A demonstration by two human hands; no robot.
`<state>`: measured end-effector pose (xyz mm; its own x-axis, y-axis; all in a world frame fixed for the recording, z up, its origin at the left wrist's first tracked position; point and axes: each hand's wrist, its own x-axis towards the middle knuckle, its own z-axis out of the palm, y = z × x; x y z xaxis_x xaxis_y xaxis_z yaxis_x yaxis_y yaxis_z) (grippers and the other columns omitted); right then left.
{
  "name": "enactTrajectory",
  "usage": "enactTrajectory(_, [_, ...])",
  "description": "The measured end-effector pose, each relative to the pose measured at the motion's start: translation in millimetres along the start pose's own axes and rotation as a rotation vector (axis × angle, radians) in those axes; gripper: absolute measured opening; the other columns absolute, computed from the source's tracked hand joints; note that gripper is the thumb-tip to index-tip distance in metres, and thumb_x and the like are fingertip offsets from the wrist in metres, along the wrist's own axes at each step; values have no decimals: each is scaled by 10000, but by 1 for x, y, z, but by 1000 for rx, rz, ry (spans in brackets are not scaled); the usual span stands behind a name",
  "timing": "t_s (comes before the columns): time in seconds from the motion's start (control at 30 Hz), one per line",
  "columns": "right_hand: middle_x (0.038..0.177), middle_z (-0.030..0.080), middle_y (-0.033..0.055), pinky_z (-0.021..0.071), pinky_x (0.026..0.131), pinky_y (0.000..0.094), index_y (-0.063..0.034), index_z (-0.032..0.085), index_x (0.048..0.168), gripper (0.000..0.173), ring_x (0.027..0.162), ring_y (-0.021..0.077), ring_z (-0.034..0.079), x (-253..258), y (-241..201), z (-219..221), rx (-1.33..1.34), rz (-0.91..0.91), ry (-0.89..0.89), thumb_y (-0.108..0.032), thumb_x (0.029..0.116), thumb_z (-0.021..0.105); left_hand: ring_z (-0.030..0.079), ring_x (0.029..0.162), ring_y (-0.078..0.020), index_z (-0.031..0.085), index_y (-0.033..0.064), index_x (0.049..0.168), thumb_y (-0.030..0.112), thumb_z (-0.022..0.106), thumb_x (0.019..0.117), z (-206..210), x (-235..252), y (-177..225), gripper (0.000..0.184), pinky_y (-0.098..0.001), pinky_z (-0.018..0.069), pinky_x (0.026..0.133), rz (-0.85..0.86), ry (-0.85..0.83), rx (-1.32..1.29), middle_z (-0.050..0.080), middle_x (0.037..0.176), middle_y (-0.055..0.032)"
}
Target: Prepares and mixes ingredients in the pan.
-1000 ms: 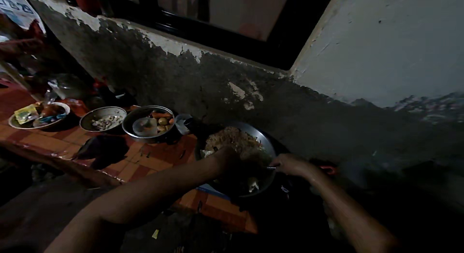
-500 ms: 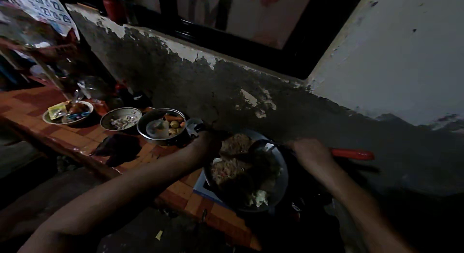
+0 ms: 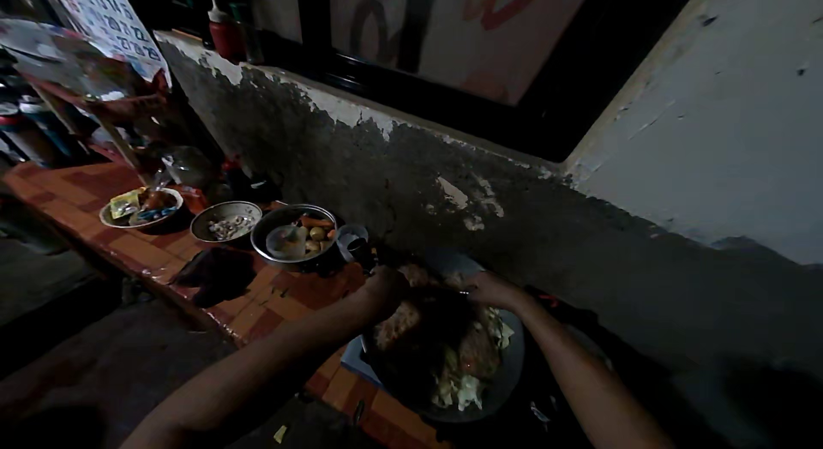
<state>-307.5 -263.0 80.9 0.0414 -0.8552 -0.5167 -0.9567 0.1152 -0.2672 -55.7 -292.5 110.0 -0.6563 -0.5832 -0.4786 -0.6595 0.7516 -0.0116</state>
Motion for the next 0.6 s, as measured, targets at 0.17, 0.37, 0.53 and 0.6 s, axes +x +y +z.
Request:
enactTrajectory(0.17, [1018,646,168,490,695,330,-57,603,1386,343,722,160,544,-14,10,-13,127,81,-93,-141,1054,579,589,1204,-495,581,-74,1304,0,537,1017,-14,-20,-8,299,-631,493,952,12,28,-47,606,1282,-303])
enactTrajectory(0.37, [714,538,32,380,505,208,-87,616,1383,319,513,55,424,-73,6,-38,151,190,-159,-147,1083,525,654,1083,-443,630,-17,1229,39,565,1021,-25,-51,-5,225,-592,526,893,103,111,-78,668,1122,-247])
enactTrajectory(0.53, [686,543,12,386,480,192,-72,649,1330,285,490,45,437,-114,12,-31,199,272,-180,-144,1074,544,651,1052,-448,645,-27,1158,22,561,1009,-19,-60,6,178,-600,522,874,272,89,-59,663,1077,-248])
enactTrajectory(0.6, [684,539,13,387,487,202,-79,640,1353,302,494,52,436,-129,10,-24,205,306,-199,-145,1076,539,648,1051,-444,654,-25,1131,35,561,1015,-16,-62,11,160,-603,514,874,335,62,-63,666,1059,-244])
